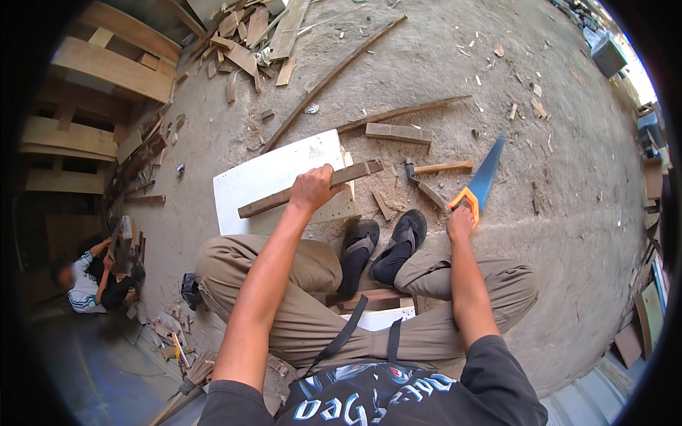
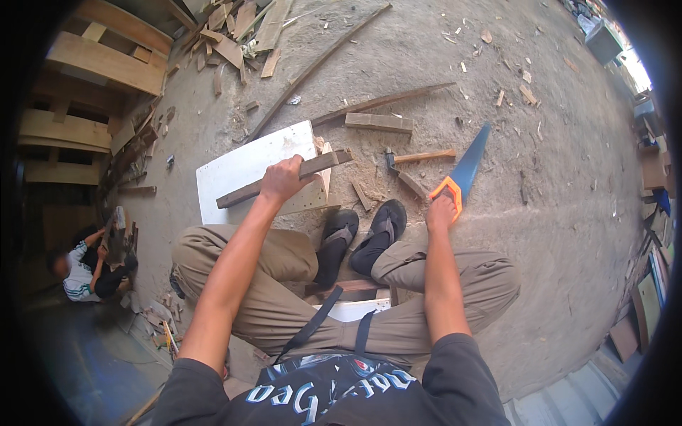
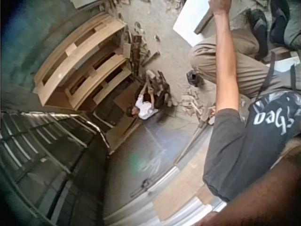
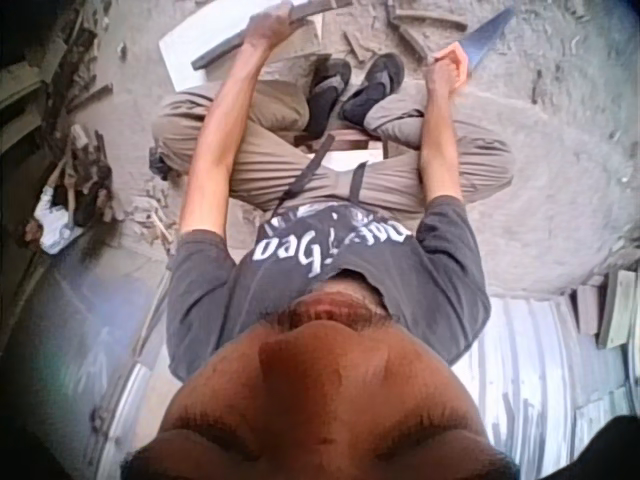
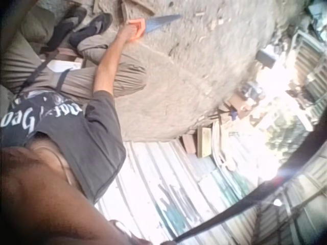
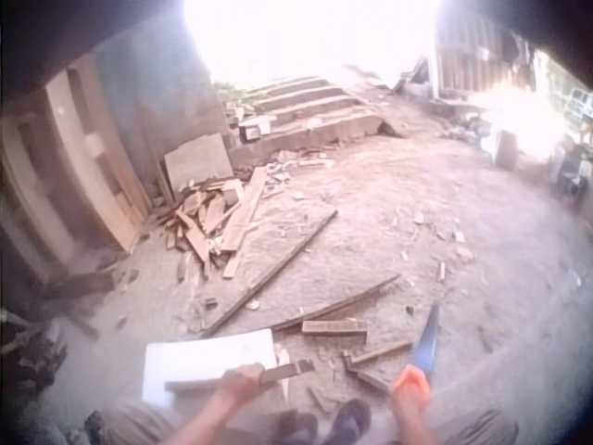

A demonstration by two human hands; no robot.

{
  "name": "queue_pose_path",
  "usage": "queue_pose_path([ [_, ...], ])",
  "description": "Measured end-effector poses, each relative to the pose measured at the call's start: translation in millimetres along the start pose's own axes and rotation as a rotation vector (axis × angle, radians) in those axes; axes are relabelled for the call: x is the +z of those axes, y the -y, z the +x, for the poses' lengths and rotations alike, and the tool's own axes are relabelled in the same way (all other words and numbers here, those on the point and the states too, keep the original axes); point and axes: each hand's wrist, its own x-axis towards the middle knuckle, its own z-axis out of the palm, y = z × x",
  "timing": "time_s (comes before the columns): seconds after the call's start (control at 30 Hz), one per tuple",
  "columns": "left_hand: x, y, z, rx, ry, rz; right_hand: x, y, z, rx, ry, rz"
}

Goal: The person sits on the ground and uses a hand saw to cut a long wooden plank into smaller pieces. They position the wood on a white board, saw through it, and then inspect the cut pieces.

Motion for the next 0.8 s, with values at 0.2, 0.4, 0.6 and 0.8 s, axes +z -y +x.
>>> queue_pose_path([
  [0.2,13,13,-6,0.039,-0.112,0.060,-69,45,20,-0.100,-0.127,0.516],
  [0.4,20,15,-6,0.065,-0.164,0.003,-135,75,26,-0.143,-0.244,1.217],
  [0.6,24,21,-10,0.201,-0.291,-0.049,-199,142,-9,-0.061,-0.238,1.486],
  [0.8,17,14,-9,0.157,-0.207,-0.103,-253,155,-65,-0.200,-0.220,1.252],
])
